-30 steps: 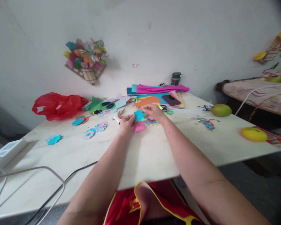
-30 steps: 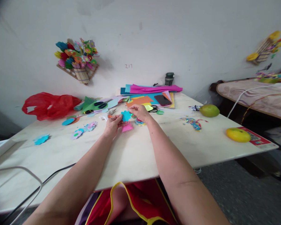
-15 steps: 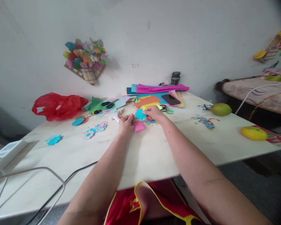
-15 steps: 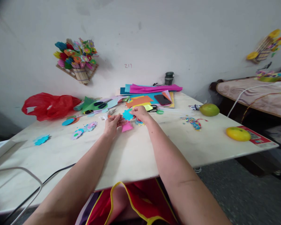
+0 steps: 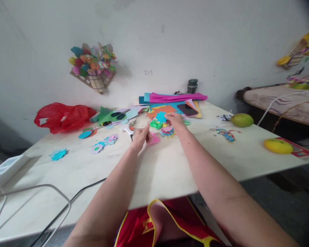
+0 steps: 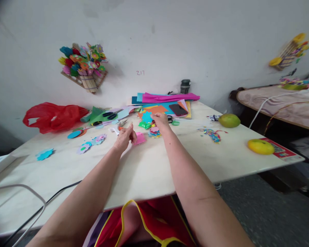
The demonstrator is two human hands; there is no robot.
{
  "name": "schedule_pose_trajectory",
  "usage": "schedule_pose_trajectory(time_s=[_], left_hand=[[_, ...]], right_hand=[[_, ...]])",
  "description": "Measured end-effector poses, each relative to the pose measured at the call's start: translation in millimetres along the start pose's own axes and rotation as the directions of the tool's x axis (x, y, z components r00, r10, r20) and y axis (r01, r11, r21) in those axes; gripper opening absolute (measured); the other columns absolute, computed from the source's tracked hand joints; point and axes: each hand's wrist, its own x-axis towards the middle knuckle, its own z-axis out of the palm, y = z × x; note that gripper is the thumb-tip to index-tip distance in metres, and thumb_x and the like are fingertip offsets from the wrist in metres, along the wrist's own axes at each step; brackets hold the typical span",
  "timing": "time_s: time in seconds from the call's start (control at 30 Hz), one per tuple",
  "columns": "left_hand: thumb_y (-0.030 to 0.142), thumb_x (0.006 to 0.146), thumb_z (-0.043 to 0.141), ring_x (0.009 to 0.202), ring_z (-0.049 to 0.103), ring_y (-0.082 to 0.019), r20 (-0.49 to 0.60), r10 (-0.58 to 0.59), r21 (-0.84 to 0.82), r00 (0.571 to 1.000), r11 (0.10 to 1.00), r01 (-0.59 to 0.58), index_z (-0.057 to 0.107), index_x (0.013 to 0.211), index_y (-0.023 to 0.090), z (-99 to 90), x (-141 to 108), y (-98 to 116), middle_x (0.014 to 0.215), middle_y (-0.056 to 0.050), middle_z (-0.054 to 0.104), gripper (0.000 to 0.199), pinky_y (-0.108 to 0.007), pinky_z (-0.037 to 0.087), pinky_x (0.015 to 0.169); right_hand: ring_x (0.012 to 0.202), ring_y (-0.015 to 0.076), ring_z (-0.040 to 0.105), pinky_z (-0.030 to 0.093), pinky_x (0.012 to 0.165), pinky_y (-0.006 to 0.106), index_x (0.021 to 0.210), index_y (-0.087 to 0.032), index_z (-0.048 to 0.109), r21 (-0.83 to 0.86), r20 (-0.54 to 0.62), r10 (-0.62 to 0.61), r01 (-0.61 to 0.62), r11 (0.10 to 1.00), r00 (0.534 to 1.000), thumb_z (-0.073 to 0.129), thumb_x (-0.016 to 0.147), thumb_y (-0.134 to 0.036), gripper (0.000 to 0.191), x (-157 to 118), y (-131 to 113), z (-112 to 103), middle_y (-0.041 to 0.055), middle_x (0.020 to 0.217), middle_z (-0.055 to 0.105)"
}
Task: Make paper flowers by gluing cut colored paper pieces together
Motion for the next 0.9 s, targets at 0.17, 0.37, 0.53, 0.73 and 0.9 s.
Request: schedule_pose_trajectory(time_s=[0.17,0.37,0.53,0.73,0.9], left_hand=[[0.062,0.075,0.058,0.038,0.040,-0.006,-0.145,0.026,-0.015,0.989,0.999,-0.028,0.042,0.056,0.019,-0.3,3,-1,0.046,0.002,0.051,0.050,-0.020,0.031,0.040],[0.056,0.062,0.073,0.057,0.061,-0.012,-0.171,-0.083,-0.152,0.982,0.987,0.056,0.056,0.080,0.015,0.8,5,-3,0.070,-0.003,0.064,0.048,-0.020,0.043,0.048],[0.048,0.065,0.073,0.054,0.062,-0.015,-0.222,-0.143,-0.229,0.965,0.969,0.091,0.048,0.061,0.017,0.0,8,-12,0.056,-0.001,0.060,0.041,-0.022,0.045,0.049],[0.040,0.076,0.065,0.065,0.067,-0.018,-0.292,-0.142,-0.247,0.946,0.967,0.069,0.058,0.074,0.017,-5.7,11,-20,0.068,-0.005,0.067,0.024,-0.029,0.053,0.061],[0.042,0.077,0.065,0.067,0.069,-0.020,-0.296,-0.163,-0.252,0.941,0.964,0.088,0.053,0.070,0.017,-4.4,12,-24,0.066,-0.006,0.066,0.028,-0.032,0.055,0.063]], right_hand=[[0.047,0.0085,0.049,0.039,0.044,0.020,0.060,-0.017,0.056,0.028,0.124,-0.003,0.000,1.000,0.992,0.072,0.060,-0.039,0.028,-4,3,8,-0.0030,0.054,0.055],[0.054,0.0092,0.050,0.042,0.052,0.021,0.060,-0.016,0.061,-0.020,0.273,-0.070,0.078,0.997,0.959,0.072,0.057,-0.041,0.028,-17,3,26,-0.0031,0.056,0.057],[0.058,0.0108,0.054,0.041,0.052,0.021,0.065,-0.016,0.064,-0.082,0.231,-0.059,0.080,0.993,0.971,0.064,0.067,-0.041,0.025,-13,3,21,0.0007,0.063,0.063],[0.063,0.0141,0.060,0.044,0.059,0.024,0.069,-0.017,0.066,-0.450,-0.041,-0.007,-0.012,0.893,0.999,0.051,0.078,-0.031,0.023,8,17,-1,0.0042,0.072,0.068],[0.086,0.0207,0.065,0.044,0.067,0.027,0.081,-0.022,0.074,-0.862,-0.018,0.033,-0.032,0.506,0.999,0.053,0.079,-0.026,0.022,1,13,0,0.0066,0.092,0.073]])
